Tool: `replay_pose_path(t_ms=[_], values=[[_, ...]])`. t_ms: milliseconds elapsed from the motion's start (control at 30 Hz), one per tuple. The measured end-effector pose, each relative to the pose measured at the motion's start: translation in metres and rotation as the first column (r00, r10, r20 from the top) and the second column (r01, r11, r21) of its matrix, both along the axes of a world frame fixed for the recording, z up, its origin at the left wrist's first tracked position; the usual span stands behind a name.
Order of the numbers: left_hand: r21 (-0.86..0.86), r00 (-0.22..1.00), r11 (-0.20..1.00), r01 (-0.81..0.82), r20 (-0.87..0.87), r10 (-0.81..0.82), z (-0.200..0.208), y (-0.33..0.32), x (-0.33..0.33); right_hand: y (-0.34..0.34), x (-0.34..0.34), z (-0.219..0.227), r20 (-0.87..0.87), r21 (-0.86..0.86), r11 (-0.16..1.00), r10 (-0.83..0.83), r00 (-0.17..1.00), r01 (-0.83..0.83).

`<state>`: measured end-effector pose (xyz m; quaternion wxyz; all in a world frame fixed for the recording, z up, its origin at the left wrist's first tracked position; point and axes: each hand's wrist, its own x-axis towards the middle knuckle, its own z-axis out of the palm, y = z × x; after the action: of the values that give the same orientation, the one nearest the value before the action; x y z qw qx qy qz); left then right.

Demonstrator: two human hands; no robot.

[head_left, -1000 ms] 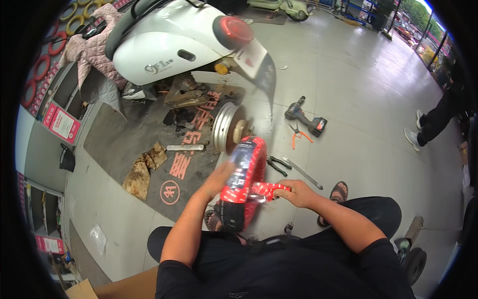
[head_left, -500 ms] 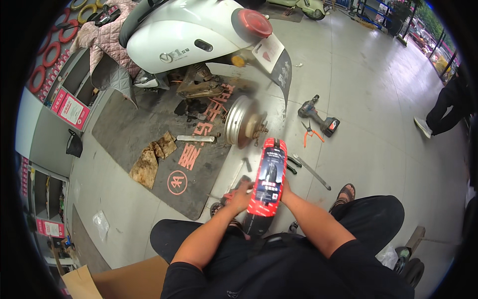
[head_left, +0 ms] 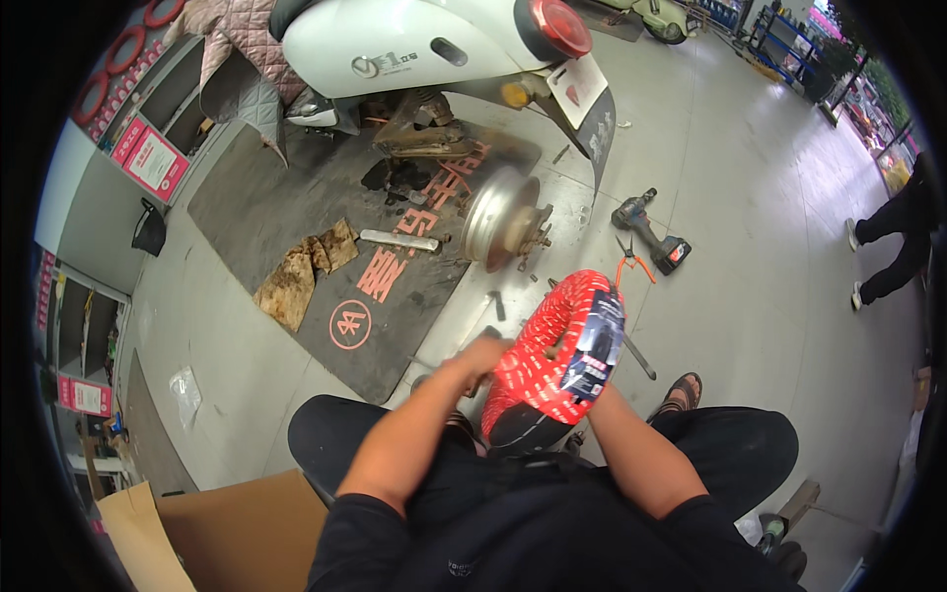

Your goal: The person removes red protective wrapping from a new scooter tire, then fits the tire onto a metal rim. They use a tire lever to pry the tire bead over the rim edge and secure it in place.

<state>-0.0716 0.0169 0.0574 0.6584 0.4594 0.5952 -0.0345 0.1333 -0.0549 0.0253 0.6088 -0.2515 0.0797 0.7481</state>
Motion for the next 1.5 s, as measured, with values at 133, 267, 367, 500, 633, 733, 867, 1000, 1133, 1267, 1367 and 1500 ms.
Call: replay_pose_path(t_ms=[133,267,367,500,633,733,867,1000,1133,1267,1367,1500], values=[[-0.402,0.905,0.915,-0.035,0.376,0.2,0.076,0.002,-0.004,-0.012,0.041,0.062,0.135,-0.003,0.995,-0.101,0.986,0.103],[-0.248,0.754,0.951,-0.183,0.586,0.297,0.143,-0.014,0.046,0.001,0.048,0.044,0.68,-0.194,0.935,-0.091,0.728,0.297],[-0.37,0.607,0.904,-0.212,0.675,0.419,0.146,-0.005,0.026,-0.006,0.014,0.138,0.911,0.408,0.912,-0.403,-0.085,0.046],[-0.374,0.689,0.919,-0.123,0.634,0.35,0.131,0.006,0.012,0.008,0.021,0.213,0.597,0.283,0.468,-0.769,-0.228,-0.837],[-0.423,0.68,0.9,-0.102,0.631,0.374,0.127,0.011,0.016,0.037,0.031,0.213,0.614,0.124,0.249,-0.78,-0.123,-0.961],[-0.357,0.665,0.851,-0.385,0.531,0.524,0.139,-0.004,0.031,0.04,0.028,0.199,0.633,0.242,0.299,-0.77,-0.083,-0.923],[0.506,0.68,0.494,-0.707,0.678,0.279,0.085,-0.05,0.017,0.048,0.02,0.188,0.735,0.227,0.462,-0.659,-0.16,-0.857],[0.964,0.991,0.228,0.136,-0.134,-0.025,0.079,-0.068,0.014,0.047,0.019,0.193,0.83,0.145,0.529,-0.525,-0.188,-0.836],[0.796,0.988,0.588,0.14,-0.151,-0.031,0.096,-0.06,0.016,0.038,0.044,0.173,0.918,0.134,0.515,-0.385,-0.089,-0.847],[0.776,0.997,0.626,0.074,-0.072,-0.028,0.096,-0.043,0.007,0.018,0.052,0.142,0.733,0.158,0.393,-0.661,-0.159,-0.906],[0.744,0.997,0.664,0.076,-0.073,-0.033,0.101,-0.039,-0.001,0.006,0.047,0.143,0.322,0.056,0.273,-0.915,-0.241,-0.96],[0.741,0.993,0.665,0.093,-0.117,-0.009,0.097,-0.044,-0.017,0.007,0.041,0.144,0.254,0.118,0.203,-0.952,-0.168,-0.972]])
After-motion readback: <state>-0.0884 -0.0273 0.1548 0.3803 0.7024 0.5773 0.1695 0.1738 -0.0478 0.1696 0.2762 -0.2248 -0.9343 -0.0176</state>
